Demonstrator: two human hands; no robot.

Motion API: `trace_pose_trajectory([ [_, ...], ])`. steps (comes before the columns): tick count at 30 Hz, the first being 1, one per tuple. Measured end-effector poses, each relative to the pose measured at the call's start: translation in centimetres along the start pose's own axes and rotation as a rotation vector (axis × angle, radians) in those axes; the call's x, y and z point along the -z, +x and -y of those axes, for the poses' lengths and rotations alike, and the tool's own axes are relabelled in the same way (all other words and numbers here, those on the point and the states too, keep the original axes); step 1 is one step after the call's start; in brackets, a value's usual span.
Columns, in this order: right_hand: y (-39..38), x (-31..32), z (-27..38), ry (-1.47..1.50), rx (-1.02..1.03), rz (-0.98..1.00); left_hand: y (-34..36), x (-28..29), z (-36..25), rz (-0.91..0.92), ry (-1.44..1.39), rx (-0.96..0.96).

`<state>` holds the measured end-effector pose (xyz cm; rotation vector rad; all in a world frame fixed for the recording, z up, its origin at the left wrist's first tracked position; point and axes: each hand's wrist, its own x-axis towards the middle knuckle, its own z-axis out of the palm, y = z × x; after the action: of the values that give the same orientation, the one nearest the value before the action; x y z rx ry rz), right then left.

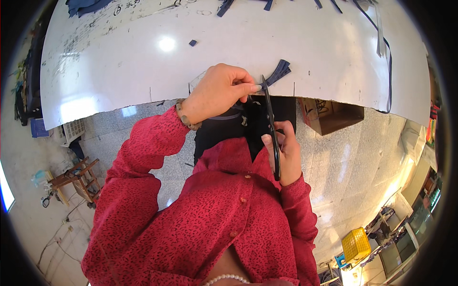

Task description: Cutting small blue fabric strips from a larger piece using scissors.

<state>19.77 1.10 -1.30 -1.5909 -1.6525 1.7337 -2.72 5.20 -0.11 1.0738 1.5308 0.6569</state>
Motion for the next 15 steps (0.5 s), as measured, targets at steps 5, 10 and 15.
trace_pose_trajectory([
  [5, 0.9, 0.2, 0.1, 0.094, 0.262, 0.043, -1.5, 0.4, -0.5, 0.081, -0.210, 0.036],
  [10, 1.4, 0.1, 2.0, 0.543, 0.285, 0.029, -3.8, -0.5, -0.5, 0.133, -0.253, 0.035],
  [15, 2.1, -0.7, 3.5, 0.450, 0.306, -0.111, -4.3, -1.4, -0.5, 0.154, -0.290, 0.039],
])
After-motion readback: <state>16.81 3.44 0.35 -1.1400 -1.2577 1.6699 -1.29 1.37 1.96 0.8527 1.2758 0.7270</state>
